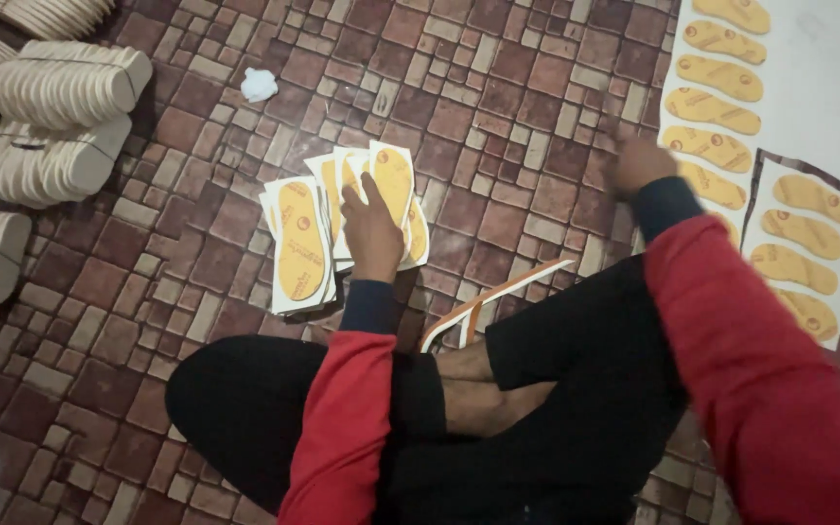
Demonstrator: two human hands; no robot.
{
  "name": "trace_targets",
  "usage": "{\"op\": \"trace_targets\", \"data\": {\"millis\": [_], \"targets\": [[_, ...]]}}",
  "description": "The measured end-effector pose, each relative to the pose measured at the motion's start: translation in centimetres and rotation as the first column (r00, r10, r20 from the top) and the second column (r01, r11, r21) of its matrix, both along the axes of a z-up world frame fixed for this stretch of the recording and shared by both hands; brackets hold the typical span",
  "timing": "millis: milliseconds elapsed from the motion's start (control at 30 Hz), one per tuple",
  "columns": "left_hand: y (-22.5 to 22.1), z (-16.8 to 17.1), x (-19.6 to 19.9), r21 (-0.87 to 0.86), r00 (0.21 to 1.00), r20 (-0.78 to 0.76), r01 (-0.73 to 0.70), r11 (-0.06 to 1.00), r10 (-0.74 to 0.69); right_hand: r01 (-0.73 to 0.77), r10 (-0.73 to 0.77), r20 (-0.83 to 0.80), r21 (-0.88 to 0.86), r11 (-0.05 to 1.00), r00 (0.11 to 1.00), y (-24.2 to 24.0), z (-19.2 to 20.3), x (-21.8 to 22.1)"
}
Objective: Cutting out individual insole shapes from a printed sheet using scissors while sitting on the floor.
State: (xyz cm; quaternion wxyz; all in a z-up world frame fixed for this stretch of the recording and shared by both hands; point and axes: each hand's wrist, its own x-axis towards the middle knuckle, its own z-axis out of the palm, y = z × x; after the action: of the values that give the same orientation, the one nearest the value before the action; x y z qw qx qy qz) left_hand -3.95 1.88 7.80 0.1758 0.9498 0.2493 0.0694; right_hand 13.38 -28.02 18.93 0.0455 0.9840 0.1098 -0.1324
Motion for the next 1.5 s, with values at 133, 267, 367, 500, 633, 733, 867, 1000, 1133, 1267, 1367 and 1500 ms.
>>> {"op": "trace_targets", "data": {"millis": [133,267,367,500,633,733,867,1000,1133,1267,1367,1500], "targets": [[-3.4,-0.3,2.0,0.015,0.999,-0.024,0.032,0.999,-0.031,0.005,-0.006,-0.007,-0.141,0.990,1.000,-9.7,-6.9,4.5],[-6.9,-3.8,3.8,-0.005,0.871,0.275,0.424,0.906,-0.406,-0.021,-0.007,-0.182,-0.152,0.988,0.983,-12.1,-9.7,3.1],[-8.3,-3.8,3.7,-0.070,0.794,0.308,0.568,0.820,-0.523,-0.063,0.017,-0.231,-0.191,0.979,0.973,-15.5,-14.5,5.0],[-8.3,-3.0,3.2,-0.115,0.763,0.342,0.613,0.782,-0.548,-0.090,0.039,-0.257,-0.189,0.978,0.966,-14.2,-12.6,4.1],[-7.8,-4.5,2.7,-0.188,0.855,0.152,0.518,0.834,-0.496,-0.139,0.087,-0.235,-0.214,0.967,0.968,-15.6,-15.7,6.7],[-7.4,-4.6,2.5,-0.224,0.856,0.161,0.516,0.827,-0.491,-0.145,0.095,-0.202,-0.247,0.958,0.975,-15.1,-15.9,7.1],[-7.3,-5.6,2.5,-0.246,0.853,0.112,0.520,0.818,-0.509,-0.156,0.103,-0.228,-0.231,0.960,0.968,-13.4,-12.9,4.2],[-7.6,-8.2,3.1,-0.271,0.855,0.063,0.511,0.816,-0.515,-0.153,0.094,-0.237,-0.243,0.958,0.967,-13.7,-12.6,4.2],[-7.4,-6.6,2.9,-0.286,0.853,0.031,0.508,0.813,-0.522,-0.165,0.118,-0.214,-0.217,0.962,0.970,-15.1,-15.1,6.2],[-7.6,-6.5,2.9,-0.307,0.850,0.067,0.516,0.799,-0.523,-0.165,0.128,-0.184,-0.201,0.966,0.975,-16.7,-15.8,7.1],[-7.5,-7.1,2.9,-0.322,0.851,0.070,0.513,0.796,-0.521,-0.151,0.116,-0.177,-0.196,0.969,0.977,-16.6,-15.7,7.3],[-7.7,-7.8,3.2,-0.332,0.856,0.066,0.504,0.798,-0.513,-0.202,0.172,-0.138,-0.247,0.948,0.975,-15.5,-15.6,6.9]]}}
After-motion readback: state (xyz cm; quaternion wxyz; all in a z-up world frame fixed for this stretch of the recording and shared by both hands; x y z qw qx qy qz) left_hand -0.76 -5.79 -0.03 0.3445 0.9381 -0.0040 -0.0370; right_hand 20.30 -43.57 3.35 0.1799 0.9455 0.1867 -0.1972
